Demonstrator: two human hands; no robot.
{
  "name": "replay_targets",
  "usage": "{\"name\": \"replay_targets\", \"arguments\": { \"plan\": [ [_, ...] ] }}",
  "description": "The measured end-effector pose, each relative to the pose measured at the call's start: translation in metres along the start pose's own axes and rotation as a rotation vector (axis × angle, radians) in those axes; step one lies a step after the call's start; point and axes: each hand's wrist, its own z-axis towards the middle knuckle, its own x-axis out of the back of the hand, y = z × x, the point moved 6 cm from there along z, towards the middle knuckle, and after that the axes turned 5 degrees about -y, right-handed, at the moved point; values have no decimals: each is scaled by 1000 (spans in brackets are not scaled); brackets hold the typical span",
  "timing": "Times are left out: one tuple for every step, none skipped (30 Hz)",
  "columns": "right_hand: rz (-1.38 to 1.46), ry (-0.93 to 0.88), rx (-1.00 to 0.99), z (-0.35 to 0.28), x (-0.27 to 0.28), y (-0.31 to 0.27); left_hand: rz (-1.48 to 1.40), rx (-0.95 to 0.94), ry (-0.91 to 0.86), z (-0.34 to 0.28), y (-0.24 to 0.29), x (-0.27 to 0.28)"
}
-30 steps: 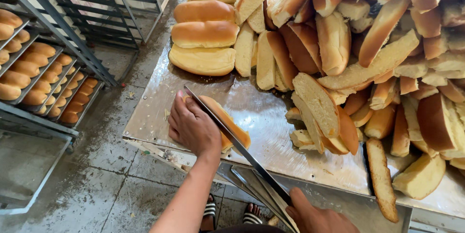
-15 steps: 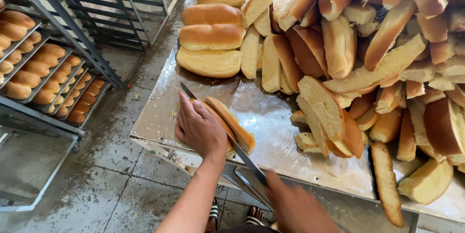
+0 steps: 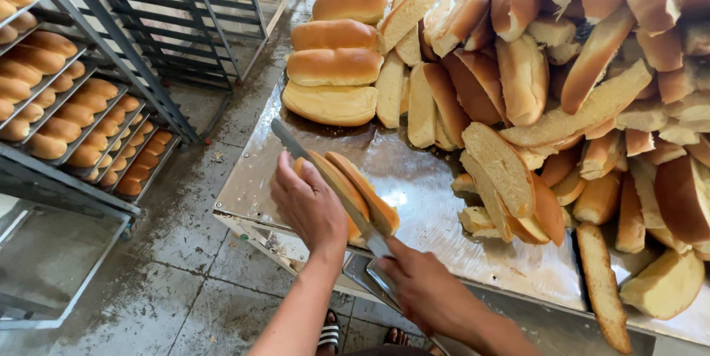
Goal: The person slices multiple long bread rolls in half lengthwise using a long serrated knife on a metal table. The person handles the rolls one at a time, cutting each and placing the halves into a growing pile.
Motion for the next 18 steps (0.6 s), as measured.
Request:
{"name": "replay_targets", "arguments": {
  "plan": [
    [73,11,2,-11,6,3,2,22,5,-3,2,6],
    [158,27,3,-25,12,7,7,35,1,-5,6,10],
    [243,43,3,-34,15,10,64,1,-52,-8,16,10],
    [323,103,-14,-41,21,12,119,-25,-99,-13,25,9],
    [403,164,-31,-50,27,15,174,-51,-145,-16,34,6],
    [481,228,-46,-57,34,18,259,-147,-127,-18,46,5],
    [505,276,-14,-62,42,17,344,-244,-109,-21,56,0],
    [540,334,16,-67,49,17,362,-277,-134,-20,59,-5],
    [574,392,47,-73,56,18,378,-311,-159,-19,61,-12],
    [588,424,104,-78,62,19,329,-272,-226,-15,56,-18],
    [601,456,161,-83,68,20,280,-232,-295,-12,50,-23],
    [616,492,215,-90,72,24,169,-269,-255,-7,51,-21],
    [634,527,269,-97,76,29,56,-304,-217,-1,56,-18],
    [650,561,322,-104,79,35,-59,-333,-181,2,63,-14],
    [664,596,374,-112,81,42,-166,-358,-122,8,75,-10],
    [682,647,362,-120,83,53,-272,-381,-64,13,95,-7],
    [699,698,349,-130,84,63,-468,-479,-117,20,128,-14],
    [709,746,341,-137,86,70,-670,-570,-163,29,167,-22]
  ]
}}
